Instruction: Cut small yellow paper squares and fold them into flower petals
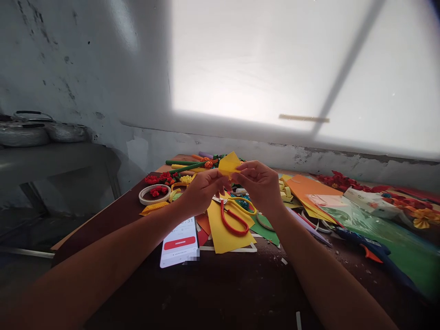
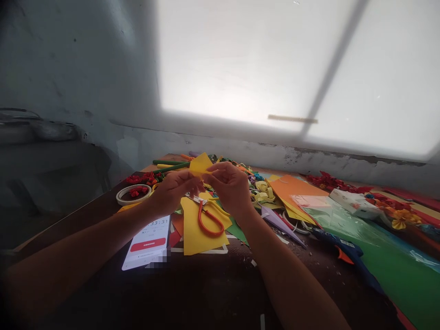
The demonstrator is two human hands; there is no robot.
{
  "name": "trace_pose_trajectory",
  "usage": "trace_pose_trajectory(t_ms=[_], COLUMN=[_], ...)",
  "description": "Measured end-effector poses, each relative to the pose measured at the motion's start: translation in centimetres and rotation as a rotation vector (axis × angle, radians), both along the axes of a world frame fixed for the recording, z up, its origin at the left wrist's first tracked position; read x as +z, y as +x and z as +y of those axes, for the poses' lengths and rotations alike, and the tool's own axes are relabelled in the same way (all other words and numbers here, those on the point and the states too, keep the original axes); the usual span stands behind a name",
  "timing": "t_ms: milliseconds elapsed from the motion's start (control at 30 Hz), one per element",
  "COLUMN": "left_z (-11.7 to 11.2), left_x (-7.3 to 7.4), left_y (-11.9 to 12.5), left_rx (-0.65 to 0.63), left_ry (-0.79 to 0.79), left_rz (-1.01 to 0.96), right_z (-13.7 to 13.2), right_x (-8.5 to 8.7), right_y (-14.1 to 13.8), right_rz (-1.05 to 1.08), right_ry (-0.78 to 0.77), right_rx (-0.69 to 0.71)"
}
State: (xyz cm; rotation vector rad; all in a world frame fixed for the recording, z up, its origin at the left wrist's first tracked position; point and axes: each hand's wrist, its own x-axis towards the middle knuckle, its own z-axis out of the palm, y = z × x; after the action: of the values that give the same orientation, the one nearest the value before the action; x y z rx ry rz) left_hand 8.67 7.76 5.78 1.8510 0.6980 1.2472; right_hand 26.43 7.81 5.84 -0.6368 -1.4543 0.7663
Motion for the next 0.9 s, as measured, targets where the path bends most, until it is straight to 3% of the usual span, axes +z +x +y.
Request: trace_pose_trajectory(t_ms=[367, 600, 800, 900], left_z=[0.0, 0.2, -0.1, 0.0], left_x=[-0.1, -0.1, 0.5, 0.6], left_y=[-0.3, -0.3, -0.9, -1.2], left_rx=[0.089, 0.034, -0.053, -0.073], left_ry=[0.055, 0.061, 0.057, 0.080], left_rz=[0.050, 0.029, 0.251, 0.304], right_z=[-0.4, 0.0, 0.3, 0.4], right_x=[0.5, 0.2, 0.2, 0.3], right_y=[-0.2, 0.1, 0.5, 0.6], right_rz=[0.080, 0.050, 0.021, -0.039], right_ry=[-0.080, -0.052, 0.082, 0.079], right_rx=[0.037, 0.089, 0.008, -0.027])
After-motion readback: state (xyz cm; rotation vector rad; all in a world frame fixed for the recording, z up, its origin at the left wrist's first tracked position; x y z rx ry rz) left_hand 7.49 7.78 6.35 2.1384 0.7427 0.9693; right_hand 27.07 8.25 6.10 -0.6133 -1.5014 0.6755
